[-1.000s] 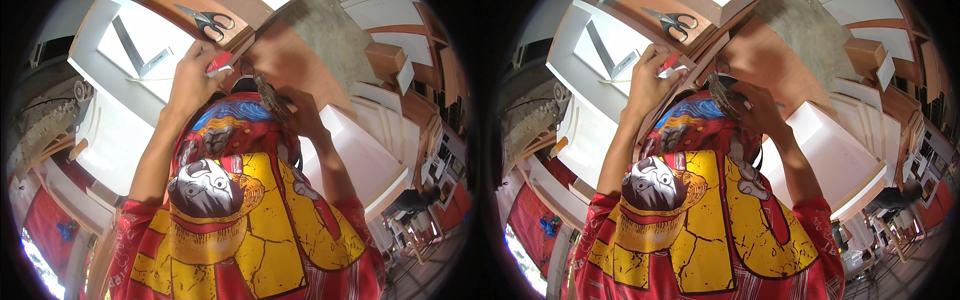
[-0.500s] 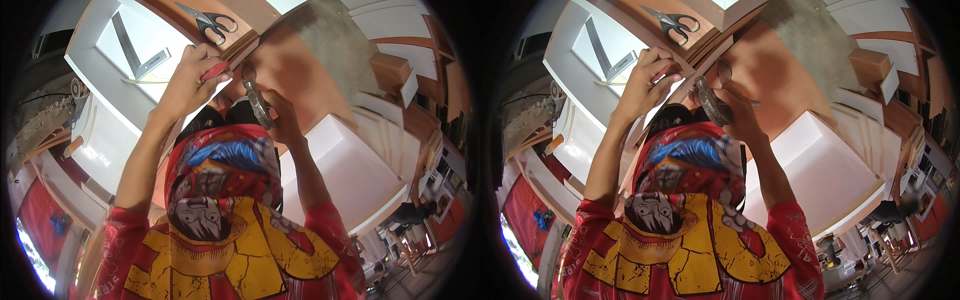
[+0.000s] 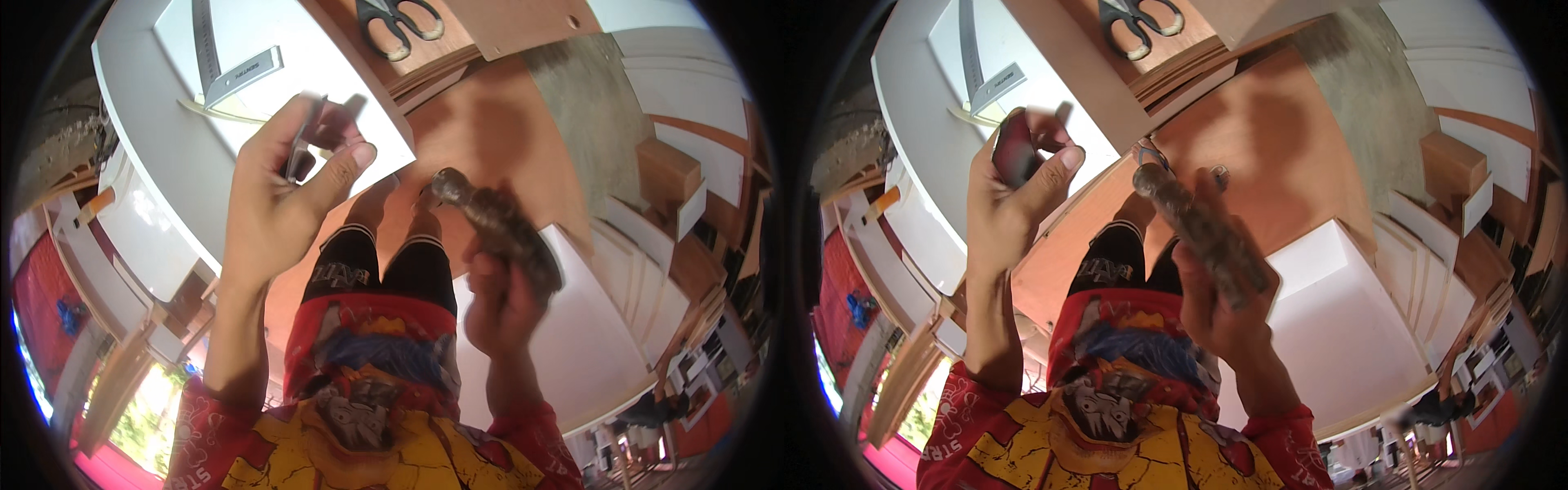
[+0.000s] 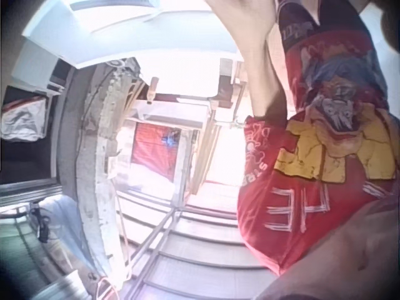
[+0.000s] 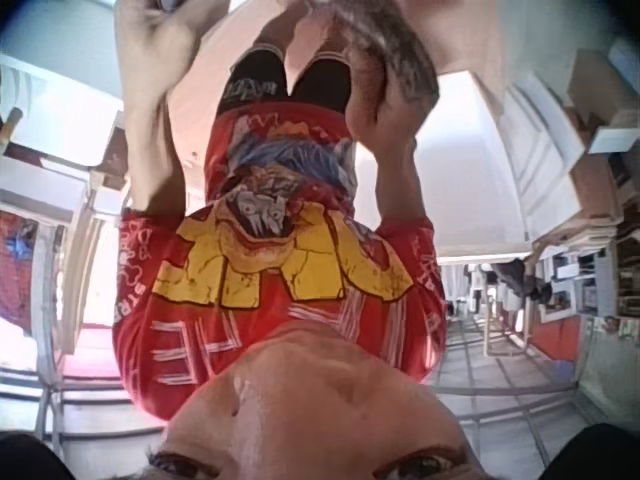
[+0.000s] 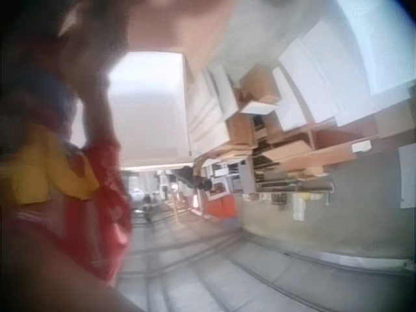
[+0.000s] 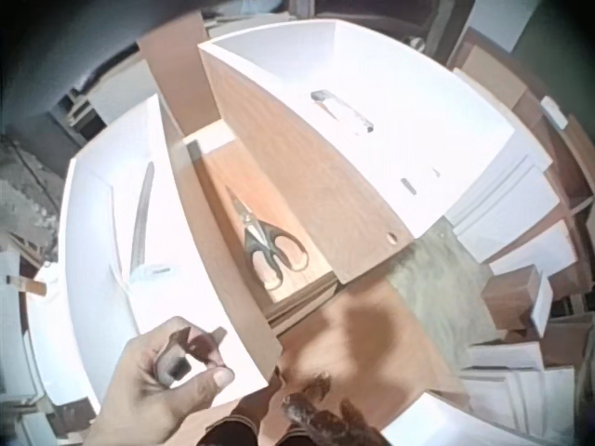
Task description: The person uses a hammer and a red block to tap and align a white wooden cabinet component. They repeatedly position the block and strike it to adjust the fit of the piece. Another person is visible nearby handling a large wooden panel.
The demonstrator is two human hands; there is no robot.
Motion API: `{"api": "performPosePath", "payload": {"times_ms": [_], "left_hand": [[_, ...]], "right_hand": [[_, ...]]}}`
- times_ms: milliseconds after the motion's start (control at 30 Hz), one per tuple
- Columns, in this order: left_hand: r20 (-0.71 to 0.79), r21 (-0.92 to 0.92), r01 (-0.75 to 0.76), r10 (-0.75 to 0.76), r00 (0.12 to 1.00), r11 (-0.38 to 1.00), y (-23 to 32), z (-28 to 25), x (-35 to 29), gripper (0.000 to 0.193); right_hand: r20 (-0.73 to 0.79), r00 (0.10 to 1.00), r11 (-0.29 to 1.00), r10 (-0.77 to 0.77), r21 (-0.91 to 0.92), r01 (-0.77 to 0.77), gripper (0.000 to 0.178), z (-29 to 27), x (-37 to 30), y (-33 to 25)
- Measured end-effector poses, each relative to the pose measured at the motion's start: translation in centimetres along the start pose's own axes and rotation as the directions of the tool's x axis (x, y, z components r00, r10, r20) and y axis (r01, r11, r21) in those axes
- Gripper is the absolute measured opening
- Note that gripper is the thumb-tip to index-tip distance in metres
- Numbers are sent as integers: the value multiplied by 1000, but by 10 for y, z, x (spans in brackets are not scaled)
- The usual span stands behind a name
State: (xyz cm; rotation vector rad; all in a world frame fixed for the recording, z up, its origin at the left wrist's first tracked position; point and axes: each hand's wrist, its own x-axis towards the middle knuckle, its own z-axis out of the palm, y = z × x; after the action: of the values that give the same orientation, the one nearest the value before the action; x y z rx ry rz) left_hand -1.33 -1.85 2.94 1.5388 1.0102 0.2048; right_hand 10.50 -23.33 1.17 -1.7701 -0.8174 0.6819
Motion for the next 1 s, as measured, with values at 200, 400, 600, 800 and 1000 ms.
{"api": "performPosePath", "payload": {"times_ms": [200, 400, 600, 800, 1000], "left_hand": [[145, -247, 45, -9, 989, 968, -25, -13, 4, 21], [-151, -194, -49, 20, 988, 980, -36, -9, 4, 23], [-345, -236, -61, -25, 938, 970, -34, -4, -1, 28], [-403, -254, -40, -68, 913, 966, -33, -6, 3, 28], [-429, -235, -32, -74, 900, 971, -33, -3, 4, 26]], "right_hand": [[182, 913, 863, -364, -303, 405, 27, -33, 54, -39], [328, 775, 654, -540, -416, 632, 25, -24, 78, -59], [425, 787, 693, -447, -392, 605, 18, -16, 91, -55], [519, 760, 721, -391, -341, 603, 22, -13, 103, -54], [523, 792, 720, -316, -411, 559, 20, -14, 96, -51]]}}
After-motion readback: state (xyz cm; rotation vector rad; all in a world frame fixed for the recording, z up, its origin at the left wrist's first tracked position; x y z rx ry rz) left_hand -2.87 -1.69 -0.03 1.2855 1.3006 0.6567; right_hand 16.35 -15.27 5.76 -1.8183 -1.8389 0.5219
